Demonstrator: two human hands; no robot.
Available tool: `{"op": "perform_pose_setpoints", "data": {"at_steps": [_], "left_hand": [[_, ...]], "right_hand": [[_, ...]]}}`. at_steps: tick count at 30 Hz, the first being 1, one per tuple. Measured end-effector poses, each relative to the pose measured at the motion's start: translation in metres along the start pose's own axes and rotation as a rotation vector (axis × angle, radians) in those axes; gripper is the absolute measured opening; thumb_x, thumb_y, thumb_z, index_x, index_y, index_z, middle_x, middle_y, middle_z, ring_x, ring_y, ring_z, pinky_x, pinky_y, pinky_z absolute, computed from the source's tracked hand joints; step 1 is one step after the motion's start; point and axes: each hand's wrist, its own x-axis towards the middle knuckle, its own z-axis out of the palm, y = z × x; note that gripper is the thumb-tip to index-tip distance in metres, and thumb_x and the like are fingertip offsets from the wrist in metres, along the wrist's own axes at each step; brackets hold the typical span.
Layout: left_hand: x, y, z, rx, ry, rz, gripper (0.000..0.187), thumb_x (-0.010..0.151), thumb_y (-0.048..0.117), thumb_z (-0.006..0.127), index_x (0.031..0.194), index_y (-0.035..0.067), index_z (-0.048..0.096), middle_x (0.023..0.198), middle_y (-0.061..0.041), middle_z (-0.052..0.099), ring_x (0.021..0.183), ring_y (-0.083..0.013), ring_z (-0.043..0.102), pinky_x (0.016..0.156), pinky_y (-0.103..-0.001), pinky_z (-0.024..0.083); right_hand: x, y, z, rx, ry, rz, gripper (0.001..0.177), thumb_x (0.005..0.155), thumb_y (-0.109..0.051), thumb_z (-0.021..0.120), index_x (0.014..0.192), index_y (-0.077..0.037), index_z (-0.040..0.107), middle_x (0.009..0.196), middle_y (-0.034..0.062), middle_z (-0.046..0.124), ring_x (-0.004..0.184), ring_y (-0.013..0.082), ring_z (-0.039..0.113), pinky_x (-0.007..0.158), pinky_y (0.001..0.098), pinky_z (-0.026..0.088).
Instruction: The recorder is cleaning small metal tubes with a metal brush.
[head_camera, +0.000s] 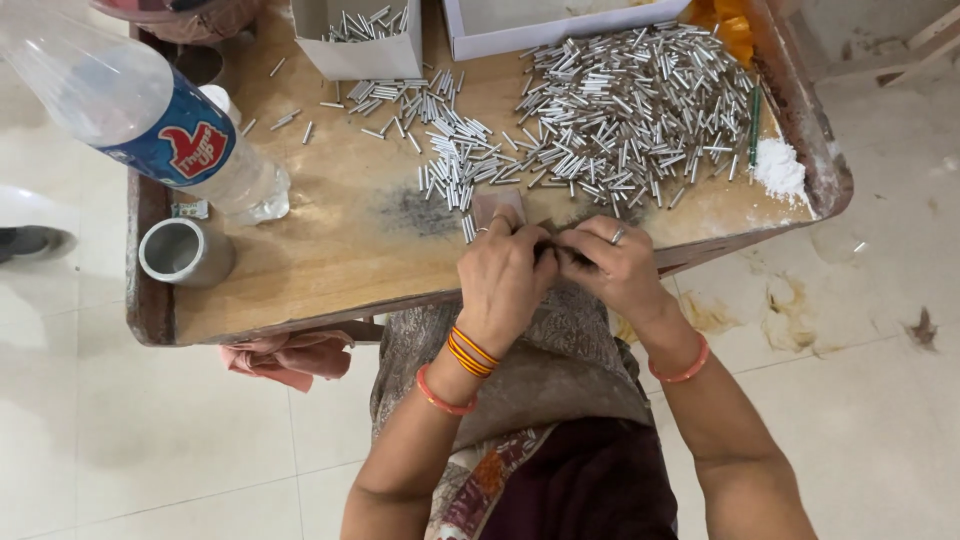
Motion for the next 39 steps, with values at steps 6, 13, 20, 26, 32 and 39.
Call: {"op": "perform_pose_setpoints", "data": {"at_steps": [6,13,20,26,32,39], "left_hand": [[0.000,-0.003,0.004,0.006,-0.023,-0.014,0.017,0.078,0.017,0.078,0.094,0.011,0.072,0.099,-0.012,0.063,0.080,-0.0317,0.067,0.069,-0.044,0.054],[0.002,0.012,-0.016,0.001,-0.098,-0.025,0.054,0.070,0.018,0.086,0.113,0.008,0.055,0.107,-0.016,0.060,0.085,-0.0342,0.066,0.067,-0.045,0.054],[-0.048,0.014,-0.048,-0.492,0.042,-0.138,0.035,0.081,0.004,0.083,0.110,0.004,0.062,0.100,-0.010,0.062,0.082,-0.0211,0.065,0.071,-0.032,0.055],[-0.075,0.005,-0.021,-1.232,0.083,-0.353,0.032,0.094,-0.008,0.072,0.123,0.000,0.061,0.118,-0.008,0.068,0.107,-0.0134,0.066,0.095,-0.028,0.056],[-0.064,0.025,0.001,-1.506,0.005,-0.444,0.068,0.087,-0.009,0.074,0.146,0.002,0.042,0.115,-0.006,0.069,0.106,-0.0122,0.068,0.096,-0.028,0.057],[-0.076,0.012,0.011,-1.673,0.231,-0.489,0.061,0.095,-0.009,0.071,0.147,-0.002,0.040,0.091,-0.005,0.071,0.081,-0.0097,0.065,0.072,-0.022,0.051]], "right_hand": [[-0.007,-0.007,-0.019,-0.043,0.089,0.007,0.021,0.080,0.005,0.083,0.099,0.000,0.073,0.092,0.0095,0.069,0.068,0.0186,0.069,0.058,0.0290,0.057],[0.021,-0.026,-0.049,-0.417,-0.391,0.180,0.017,0.083,-0.016,0.082,0.096,-0.008,0.075,0.090,0.0099,0.068,0.077,0.0322,0.069,0.069,0.0433,0.056],[0.008,-0.023,-0.044,-0.349,-0.402,0.143,0.028,0.076,-0.024,0.083,0.097,-0.006,0.077,0.087,0.0086,0.067,0.075,0.0300,0.068,0.064,0.0425,0.054],[-0.010,-0.035,-0.044,-0.305,-0.210,-0.097,0.014,0.080,-0.011,0.086,0.090,-0.005,0.077,0.082,0.0051,0.066,0.075,0.0207,0.068,0.062,0.0358,0.055],[0.001,-0.075,-0.059,-0.260,-0.092,-0.268,0.025,0.075,-0.011,0.086,0.096,-0.003,0.076,0.086,0.0048,0.067,0.081,0.0249,0.069,0.074,0.0379,0.061],[-0.013,-0.095,-0.024,0.012,0.062,-0.051,0.040,0.075,-0.010,0.087,0.108,0.005,0.070,0.112,0.0147,0.069,0.102,0.0334,0.071,0.089,0.0415,0.061]]}}
